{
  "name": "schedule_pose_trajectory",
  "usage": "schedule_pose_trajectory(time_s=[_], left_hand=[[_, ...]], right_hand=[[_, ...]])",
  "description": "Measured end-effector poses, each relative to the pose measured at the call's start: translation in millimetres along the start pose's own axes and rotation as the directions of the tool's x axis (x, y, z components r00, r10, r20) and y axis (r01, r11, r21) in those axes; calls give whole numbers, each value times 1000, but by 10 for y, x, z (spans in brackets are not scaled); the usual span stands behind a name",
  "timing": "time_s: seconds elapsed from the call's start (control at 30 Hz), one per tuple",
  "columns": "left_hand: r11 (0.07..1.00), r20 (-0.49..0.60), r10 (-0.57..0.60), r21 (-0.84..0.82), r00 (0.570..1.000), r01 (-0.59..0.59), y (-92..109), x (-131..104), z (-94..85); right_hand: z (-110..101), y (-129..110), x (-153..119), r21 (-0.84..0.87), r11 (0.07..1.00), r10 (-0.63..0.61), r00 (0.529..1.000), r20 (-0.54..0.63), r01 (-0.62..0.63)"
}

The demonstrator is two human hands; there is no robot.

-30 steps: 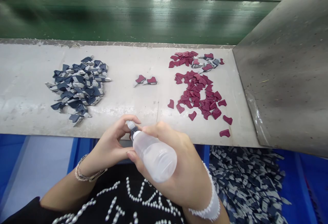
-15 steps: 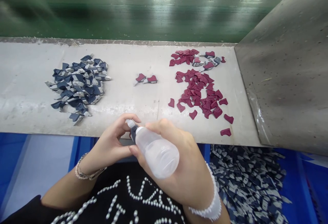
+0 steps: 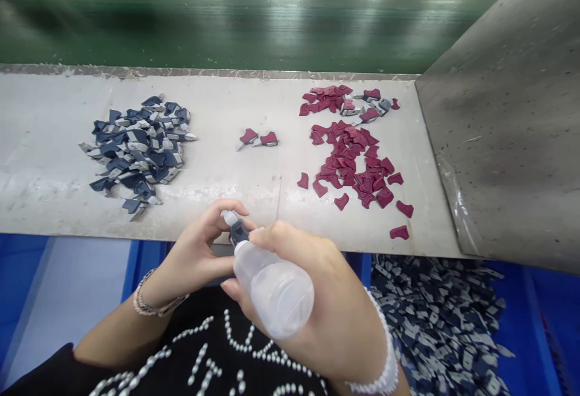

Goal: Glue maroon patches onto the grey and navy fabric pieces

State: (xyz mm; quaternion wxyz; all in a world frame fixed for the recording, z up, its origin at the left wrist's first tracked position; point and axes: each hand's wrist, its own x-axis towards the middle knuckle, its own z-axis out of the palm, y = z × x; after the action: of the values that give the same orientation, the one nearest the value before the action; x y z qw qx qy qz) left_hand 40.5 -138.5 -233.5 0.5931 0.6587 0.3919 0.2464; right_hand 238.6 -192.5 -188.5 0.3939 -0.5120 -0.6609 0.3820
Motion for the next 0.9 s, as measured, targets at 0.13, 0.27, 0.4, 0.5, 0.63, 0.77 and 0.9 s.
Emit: schedule_pose_trajectory(time_s=[0.13, 0.27, 0.4, 0.5, 0.63, 0.77, 0.9], left_hand=[[999, 6, 25, 36, 1000, -25, -3, -4, 0], [998, -6, 37, 44, 999, -37, -28, 3, 10], [998, -11, 46, 50, 999, -46, -32, 5, 16], [997, -7, 49, 62, 999, -49, -21, 3, 12], [995, 15, 48, 85, 999, -49, -16, 1, 7], [996, -23, 43, 79, 999, -41, -18, 4, 3], [989, -63, 73, 134, 995, -64, -19, 22, -2]], right_hand=[[-32, -17, 1, -14, 1000, -6, 1000, 22, 6], [-66, -20, -9, -54, 998, -39, 995, 93, 44], [-80, -35, -20, -91, 995, -35, 994, 104, 44], [-62, -36, 5, -20, 1000, -11, 997, 75, 13], [-39, -16, 36, 40, 999, -7, 999, 54, 5], [-45, -8, 14, -8, 1000, -23, 997, 70, 24], [-63, -8, -2, -60, 997, -42, 994, 104, 49]])
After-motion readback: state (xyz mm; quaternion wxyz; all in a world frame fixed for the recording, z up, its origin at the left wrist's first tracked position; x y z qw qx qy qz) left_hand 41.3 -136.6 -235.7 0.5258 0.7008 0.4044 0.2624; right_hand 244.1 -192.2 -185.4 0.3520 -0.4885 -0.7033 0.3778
